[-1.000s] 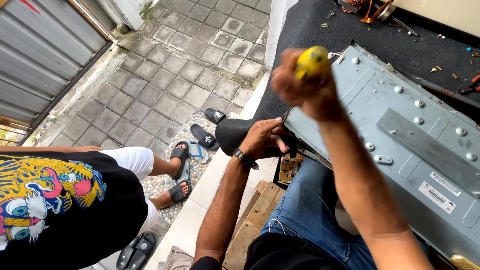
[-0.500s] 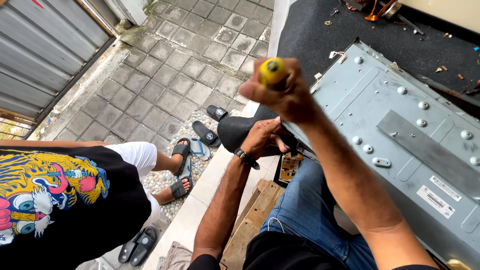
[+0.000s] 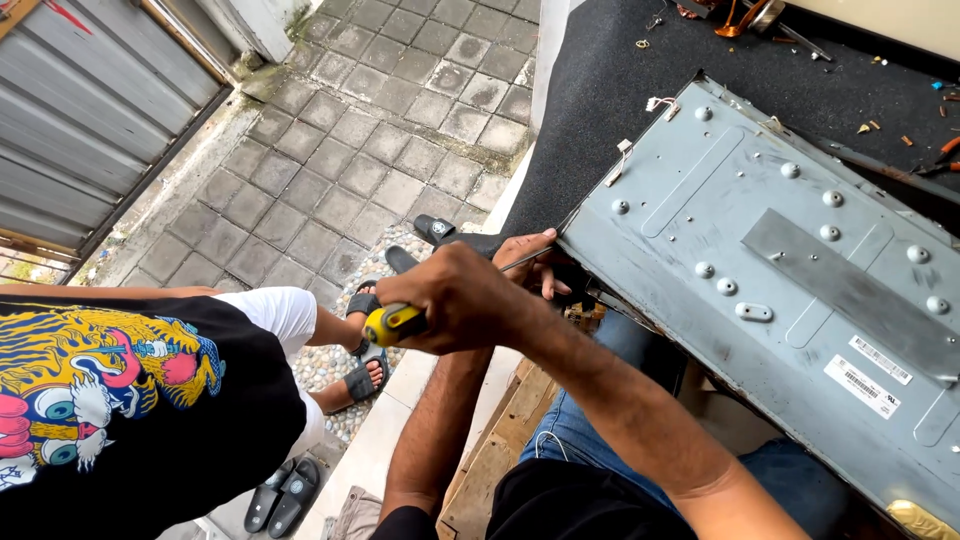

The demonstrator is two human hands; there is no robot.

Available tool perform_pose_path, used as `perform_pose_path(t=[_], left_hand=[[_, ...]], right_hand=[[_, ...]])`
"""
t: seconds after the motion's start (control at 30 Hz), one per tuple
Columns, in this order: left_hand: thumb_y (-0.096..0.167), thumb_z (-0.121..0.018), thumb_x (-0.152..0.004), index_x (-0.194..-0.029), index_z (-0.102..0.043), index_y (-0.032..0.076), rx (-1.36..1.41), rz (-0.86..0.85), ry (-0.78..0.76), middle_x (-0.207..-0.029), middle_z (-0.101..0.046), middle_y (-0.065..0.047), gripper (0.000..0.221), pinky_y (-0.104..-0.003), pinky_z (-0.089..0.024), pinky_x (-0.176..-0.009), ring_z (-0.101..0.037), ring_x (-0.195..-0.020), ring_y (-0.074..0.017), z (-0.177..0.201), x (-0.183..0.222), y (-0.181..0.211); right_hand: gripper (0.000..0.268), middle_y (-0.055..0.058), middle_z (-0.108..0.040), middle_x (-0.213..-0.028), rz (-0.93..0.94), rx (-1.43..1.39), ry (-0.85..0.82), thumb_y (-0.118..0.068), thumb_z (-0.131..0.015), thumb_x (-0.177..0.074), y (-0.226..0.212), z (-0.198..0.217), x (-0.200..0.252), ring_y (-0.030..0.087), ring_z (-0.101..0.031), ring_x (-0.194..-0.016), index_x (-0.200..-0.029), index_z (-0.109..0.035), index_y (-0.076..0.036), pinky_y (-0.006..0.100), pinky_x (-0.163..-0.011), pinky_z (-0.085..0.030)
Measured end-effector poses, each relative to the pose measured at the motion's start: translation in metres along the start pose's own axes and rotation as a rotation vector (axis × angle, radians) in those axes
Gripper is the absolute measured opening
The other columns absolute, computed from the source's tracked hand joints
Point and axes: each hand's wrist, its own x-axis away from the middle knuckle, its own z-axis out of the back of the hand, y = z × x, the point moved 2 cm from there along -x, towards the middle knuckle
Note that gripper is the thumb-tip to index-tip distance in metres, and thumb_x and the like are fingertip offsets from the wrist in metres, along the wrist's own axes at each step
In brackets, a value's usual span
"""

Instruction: Disassembling a flat-screen monitor using hands and a screwdriver

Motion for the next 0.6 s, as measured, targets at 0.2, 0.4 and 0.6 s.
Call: perform_pose_path(t=[0.2,0.4,0.6], left_hand=[[0.025,-0.059,-0.105,-0.09,-0.056,-0.001,0.083,-0.124,-0.01,-0.087,-0.076,-0.026,0.03,-0.056,-0.064,-0.056,-0.064,-0.036,-0.0283,-0.022,0.017,0.014],[0.025,-0.061,-0.105,-0.09,-0.059,-0.003,0.103,-0.134,0.004,-0.088,-0.074,-0.028,0.032,-0.058,-0.063,-0.056,-0.064,-0.036,-0.0297,-0.022,0.02,0.017],[0.027,-0.062,-0.104,-0.093,-0.059,-0.004,0.035,-0.125,0.054,-0.085,-0.073,-0.025,0.033,-0.056,-0.064,-0.054,-0.065,-0.038,-0.0323,-0.014,0.013,0.012]], right_hand=[[0.018,0.009,-0.075,-0.072,0.032,0.166,-0.09,-0.021,-0.08,-0.083,-0.013,-0.025,0.001,0.028,-0.074,-0.059,-0.089,-0.066,-0.011,0.036,-0.054,-0.057],[0.022,0.009,-0.071,-0.066,0.031,0.302,-0.171,-0.025,-0.079,-0.075,0.004,-0.059,0.014,0.032,-0.072,-0.057,-0.084,-0.062,-0.015,0.045,-0.055,-0.055],[0.019,0.004,-0.064,-0.071,0.002,0.006,0.043,-0.02,-0.081,-0.082,-0.035,0.034,0.011,0.03,-0.066,-0.063,-0.086,-0.063,-0.015,0.038,-0.063,-0.055]])
